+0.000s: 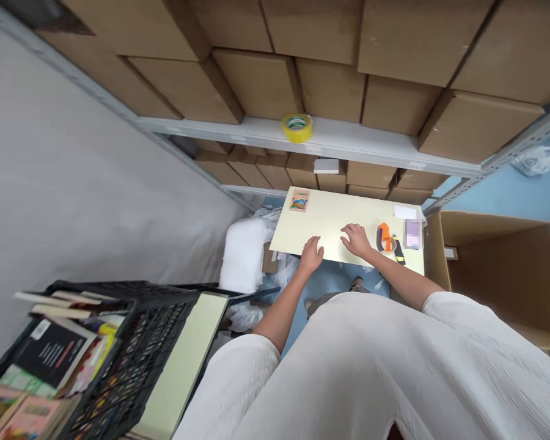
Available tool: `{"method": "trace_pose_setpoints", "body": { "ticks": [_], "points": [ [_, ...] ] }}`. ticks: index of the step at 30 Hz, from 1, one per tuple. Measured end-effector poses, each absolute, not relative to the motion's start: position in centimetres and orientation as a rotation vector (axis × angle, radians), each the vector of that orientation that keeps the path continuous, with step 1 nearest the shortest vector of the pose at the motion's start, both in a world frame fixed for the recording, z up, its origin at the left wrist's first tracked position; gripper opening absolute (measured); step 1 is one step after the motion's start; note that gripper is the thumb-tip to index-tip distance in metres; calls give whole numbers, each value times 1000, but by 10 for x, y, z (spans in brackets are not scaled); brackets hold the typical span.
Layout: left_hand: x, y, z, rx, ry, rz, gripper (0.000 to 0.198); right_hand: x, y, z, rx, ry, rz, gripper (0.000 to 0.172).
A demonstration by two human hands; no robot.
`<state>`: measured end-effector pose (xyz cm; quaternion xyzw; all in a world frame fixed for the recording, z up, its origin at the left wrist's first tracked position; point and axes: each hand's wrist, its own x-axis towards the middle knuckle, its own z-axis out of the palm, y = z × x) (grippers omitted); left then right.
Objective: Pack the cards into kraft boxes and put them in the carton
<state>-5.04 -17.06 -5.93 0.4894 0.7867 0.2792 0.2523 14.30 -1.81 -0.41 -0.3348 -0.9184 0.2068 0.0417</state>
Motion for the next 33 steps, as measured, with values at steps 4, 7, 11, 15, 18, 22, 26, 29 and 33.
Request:
{"method": "trace_pose_setpoints", "body": {
  "ticks": [4, 7, 11, 15, 18, 22, 26, 29, 33],
  "points": [
    [-83, -212, -48, 1294, 2191, 822, 54, 97, -50, 1, -922, -2845, 621, 38],
    [-109, -251, -43, 1252, 2237, 879, 55, 60, -80, 2, -835, -2877, 605, 38],
    [-142, -307, -45, 1186, 2299, 949, 56, 12, -123, -4, -709, -2889, 614, 37],
    [-170, -360, -48, 1104, 2399, 995, 54, -33, -162, -12, -558, -2924, 621, 35],
    [-185, -397, -47, 1014, 2492, 1022, 52, -64, -187, -15, -417, -2956, 619, 34],
    [-196, -439, -46, 874, 2577, 1087, 52, -102, -212, -14, -227, -2997, 630, 35],
    [-197, -467, -47, 699, 2639, 1139, 51, -137, -232, -15, -16, -3024, 660, 37],
    [-199, -479, -46, 560, 2688, 1149, 51, -163, -242, -16, 127, -3037, 669, 37],
    [-207, -487, -42, 400, 2745, 1162, 51, -197, -249, -15, 292, -3054, 672, 36]
  ]
}}
